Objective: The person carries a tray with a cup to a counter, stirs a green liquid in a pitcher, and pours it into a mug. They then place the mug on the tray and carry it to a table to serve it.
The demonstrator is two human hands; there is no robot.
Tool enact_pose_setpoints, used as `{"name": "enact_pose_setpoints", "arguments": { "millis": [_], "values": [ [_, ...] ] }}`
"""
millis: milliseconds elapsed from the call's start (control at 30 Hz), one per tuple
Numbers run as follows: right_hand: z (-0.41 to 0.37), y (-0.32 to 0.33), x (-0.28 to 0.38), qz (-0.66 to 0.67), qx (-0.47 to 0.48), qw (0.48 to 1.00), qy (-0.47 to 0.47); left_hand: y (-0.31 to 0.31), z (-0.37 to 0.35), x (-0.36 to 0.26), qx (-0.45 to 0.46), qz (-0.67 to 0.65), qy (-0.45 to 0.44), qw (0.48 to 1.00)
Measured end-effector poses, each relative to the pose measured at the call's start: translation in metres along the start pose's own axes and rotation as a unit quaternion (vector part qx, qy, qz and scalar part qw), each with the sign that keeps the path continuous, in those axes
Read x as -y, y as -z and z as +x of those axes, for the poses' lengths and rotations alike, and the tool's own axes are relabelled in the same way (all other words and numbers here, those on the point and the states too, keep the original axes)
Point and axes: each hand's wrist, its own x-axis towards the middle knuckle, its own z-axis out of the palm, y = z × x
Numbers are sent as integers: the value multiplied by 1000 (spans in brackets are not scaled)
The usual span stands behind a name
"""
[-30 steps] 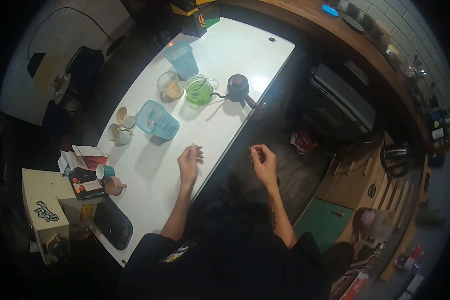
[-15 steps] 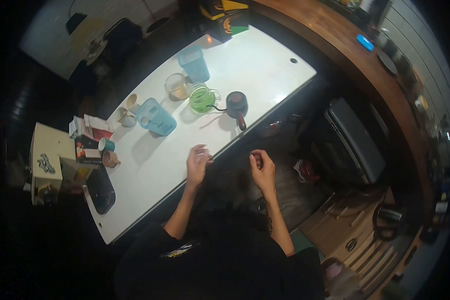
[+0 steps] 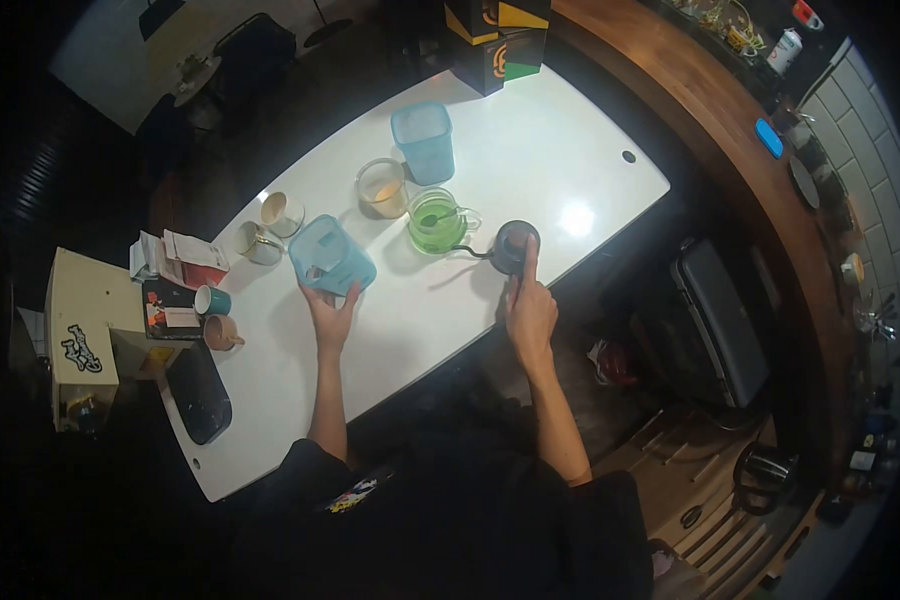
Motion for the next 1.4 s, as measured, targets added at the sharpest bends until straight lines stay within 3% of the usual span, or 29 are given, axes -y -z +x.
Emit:
{"name": "enact_pose_setpoints", "arguments": {
  "millis": [133,233,400,467,833,933,1000,1067,1133,1167,1200,1267,1333,1400],
  "values": [
    [1,0,5,-71,15,997,-26,-14,6,29,-48,-32,66,996],
    [-1,-1,5,-92,6,995,-36,-22,5,40,-56,84,2,995],
    [11,-1,-1,-83,-25,996,-30,-37,4,40,-42,88,6,995],
    [18,-1,-7,-89,-38,995,-35,-42,6,24,-19,176,13,984],
    [53,1,-29,-78,-38,996,-16,-67,14,2,-34,215,-46,975],
    [56,11,-17,-153,-13,985,-77,-70,16,-7,-22,238,-33,970],
    [53,18,-2,-208,-83,974,-25,-67,20,-14,18,211,-79,974],
    [48,25,23,-154,-115,981,8,-52,19,-31,39,245,-77,966],
    [44,31,48,-89,-61,994,22,-35,13,-36,45,228,-4,973],
    [43,33,60,-7,114,993,27,-22,10,-29,43,232,-5,972],
    [40,31,71,73,285,955,30,-5,11,-21,38,234,-4,971],
    [29,14,92,181,391,888,161,33,16,-6,45,256,-50,964],
    [17,-21,113,244,444,837,208,70,26,15,-53,198,2,979],
    [5,-63,135,290,437,819,232,101,48,25,-181,212,-20,960]
  ]
}}
